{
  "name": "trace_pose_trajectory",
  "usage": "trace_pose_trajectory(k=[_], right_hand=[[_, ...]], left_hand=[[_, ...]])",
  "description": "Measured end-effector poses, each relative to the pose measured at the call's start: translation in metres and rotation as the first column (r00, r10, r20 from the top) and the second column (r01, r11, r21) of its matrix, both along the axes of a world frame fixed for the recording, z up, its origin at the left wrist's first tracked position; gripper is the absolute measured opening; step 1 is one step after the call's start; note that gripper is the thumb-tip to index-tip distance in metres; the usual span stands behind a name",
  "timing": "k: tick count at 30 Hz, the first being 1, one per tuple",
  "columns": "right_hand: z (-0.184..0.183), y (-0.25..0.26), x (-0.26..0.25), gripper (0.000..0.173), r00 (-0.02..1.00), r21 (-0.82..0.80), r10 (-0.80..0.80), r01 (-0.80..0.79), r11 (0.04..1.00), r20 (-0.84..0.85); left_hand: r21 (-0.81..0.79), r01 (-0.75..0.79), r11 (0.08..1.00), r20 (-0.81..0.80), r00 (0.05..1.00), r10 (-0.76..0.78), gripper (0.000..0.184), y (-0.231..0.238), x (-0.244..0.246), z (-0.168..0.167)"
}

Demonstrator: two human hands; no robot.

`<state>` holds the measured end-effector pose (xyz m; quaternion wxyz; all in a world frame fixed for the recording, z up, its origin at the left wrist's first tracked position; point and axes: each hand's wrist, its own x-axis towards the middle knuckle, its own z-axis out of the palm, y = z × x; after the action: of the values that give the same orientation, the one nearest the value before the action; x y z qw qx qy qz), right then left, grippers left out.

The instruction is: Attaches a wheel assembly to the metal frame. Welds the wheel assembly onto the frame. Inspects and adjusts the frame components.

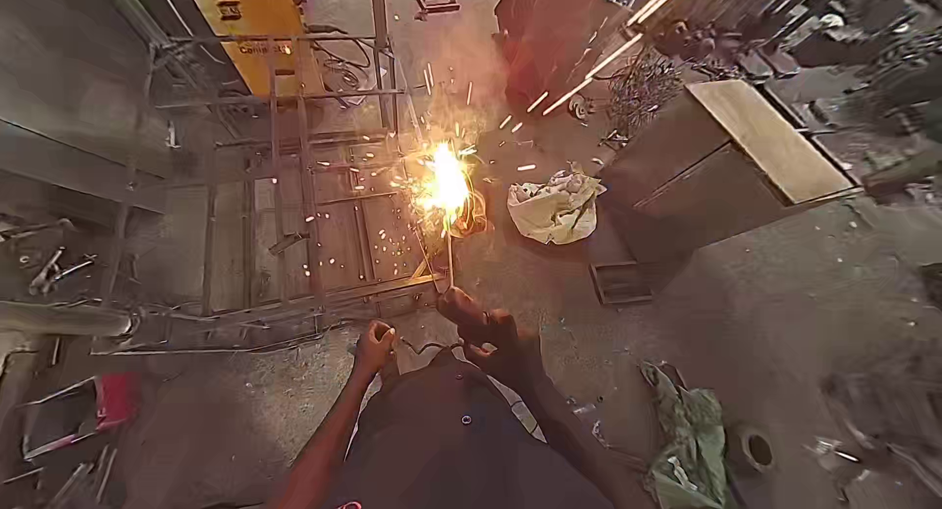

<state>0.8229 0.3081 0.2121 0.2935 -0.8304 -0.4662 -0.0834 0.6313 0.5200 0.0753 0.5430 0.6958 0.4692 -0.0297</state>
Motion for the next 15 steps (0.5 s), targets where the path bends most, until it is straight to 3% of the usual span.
trace_pose_trajectory(k=[1,3,15], right_hand=[[-0.001,0.0,0.0,0.054,1.0,0.026,0.018,-0.018,1.0,0.01],[0.0,-0.002,-0.001,0.052,0.999,0.045,0.047,-0.047,0.998,0.005],[-0.001,-0.003,-0.002,0.049,1.0,-0.028,-0.01,0.009,1.0,-0.028]], left_hand=[[0.073,-0.062,0.995,0.151,0.987,0.05,0.03,0.0,-0.004,-0.028],[0.031,-0.096,0.995,0.228,0.97,0.086,0.027,0.004,-0.007,-0.046],[-0.026,-0.124,0.992,0.173,0.977,0.127,0.028,0.001,-0.011,-0.04]])
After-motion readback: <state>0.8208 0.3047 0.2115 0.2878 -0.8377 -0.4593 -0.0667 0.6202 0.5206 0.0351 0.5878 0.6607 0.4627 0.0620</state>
